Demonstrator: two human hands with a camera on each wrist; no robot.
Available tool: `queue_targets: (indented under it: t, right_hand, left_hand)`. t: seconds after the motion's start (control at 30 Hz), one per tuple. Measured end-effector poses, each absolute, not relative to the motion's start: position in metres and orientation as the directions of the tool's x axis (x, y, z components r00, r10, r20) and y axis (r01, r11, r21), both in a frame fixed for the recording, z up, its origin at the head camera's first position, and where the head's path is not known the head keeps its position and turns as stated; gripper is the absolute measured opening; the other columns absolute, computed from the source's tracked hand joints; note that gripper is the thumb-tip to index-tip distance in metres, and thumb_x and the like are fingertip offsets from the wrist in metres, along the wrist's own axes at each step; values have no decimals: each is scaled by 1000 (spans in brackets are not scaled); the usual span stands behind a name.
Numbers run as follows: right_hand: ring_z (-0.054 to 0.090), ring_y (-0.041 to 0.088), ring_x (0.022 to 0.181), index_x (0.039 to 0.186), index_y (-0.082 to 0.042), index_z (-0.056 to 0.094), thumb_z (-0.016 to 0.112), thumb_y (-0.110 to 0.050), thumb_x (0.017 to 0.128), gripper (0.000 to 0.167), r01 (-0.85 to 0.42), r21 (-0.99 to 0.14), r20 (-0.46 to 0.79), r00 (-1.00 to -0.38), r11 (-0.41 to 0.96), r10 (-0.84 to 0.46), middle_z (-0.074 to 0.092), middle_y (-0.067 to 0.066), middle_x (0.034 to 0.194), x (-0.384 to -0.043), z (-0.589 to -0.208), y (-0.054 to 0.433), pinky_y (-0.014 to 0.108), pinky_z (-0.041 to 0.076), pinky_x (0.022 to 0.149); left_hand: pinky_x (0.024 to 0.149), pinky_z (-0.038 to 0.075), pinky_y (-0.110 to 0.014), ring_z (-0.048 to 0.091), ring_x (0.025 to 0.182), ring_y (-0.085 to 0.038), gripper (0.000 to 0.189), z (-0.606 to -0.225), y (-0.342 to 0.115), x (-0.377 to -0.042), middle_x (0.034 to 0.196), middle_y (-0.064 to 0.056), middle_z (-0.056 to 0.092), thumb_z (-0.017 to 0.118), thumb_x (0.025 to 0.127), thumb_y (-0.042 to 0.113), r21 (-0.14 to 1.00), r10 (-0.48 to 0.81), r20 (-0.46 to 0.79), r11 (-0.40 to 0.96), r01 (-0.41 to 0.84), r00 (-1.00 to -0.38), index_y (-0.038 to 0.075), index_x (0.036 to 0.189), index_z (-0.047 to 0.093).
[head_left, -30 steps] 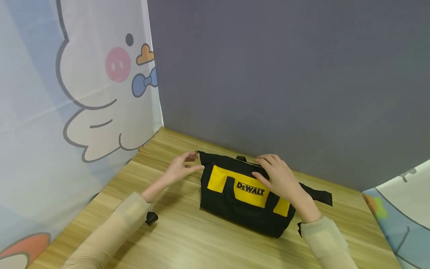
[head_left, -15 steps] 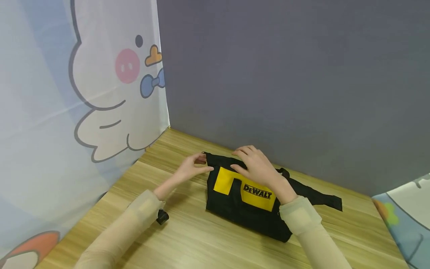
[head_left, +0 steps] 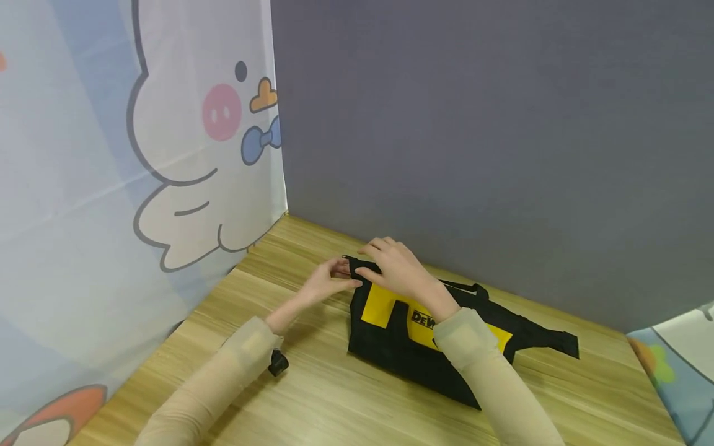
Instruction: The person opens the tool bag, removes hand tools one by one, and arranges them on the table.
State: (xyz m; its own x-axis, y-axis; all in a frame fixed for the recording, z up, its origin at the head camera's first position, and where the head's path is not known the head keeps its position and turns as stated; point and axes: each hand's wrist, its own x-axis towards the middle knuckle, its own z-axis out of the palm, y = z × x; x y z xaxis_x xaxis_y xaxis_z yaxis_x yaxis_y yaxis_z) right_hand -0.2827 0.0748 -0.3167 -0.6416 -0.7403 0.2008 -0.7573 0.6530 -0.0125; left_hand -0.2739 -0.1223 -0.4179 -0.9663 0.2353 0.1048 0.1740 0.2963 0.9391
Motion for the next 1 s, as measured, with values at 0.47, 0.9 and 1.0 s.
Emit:
queue_targets:
  t: [0.47,0.9,1.0]
  right_hand:
    - [61,24,99,114,-13,71,61,-36,99,29,-782,74,189,-598,618,-779,70,4,108,-299,-326,43,40,53,86]
    - [57,21,86,98,-15,75,66,-28,96,16,-786,109,228,-576,608,-785,72,1,96,-299,-326,41,34,48,75]
    - [57,20,85,97,-15,75,66,-27,96,15,-782,118,236,-576,611,-783,72,0,95,-299,-326,41,34,48,76]
  left_hand:
    - [92,55,-38,62,115,-28,60,-417,-120,-274,130,-12,63,74,89,28,951,298,67,269,151,-952,11,142,51]
    - [94,53,-39,62,113,-25,44,-415,-113,-272,125,-7,66,72,91,30,943,344,84,276,187,-935,15,130,61]
    - [95,52,-41,61,116,-27,46,-414,-113,-272,129,-8,64,72,91,30,945,347,84,270,185,-934,15,133,60]
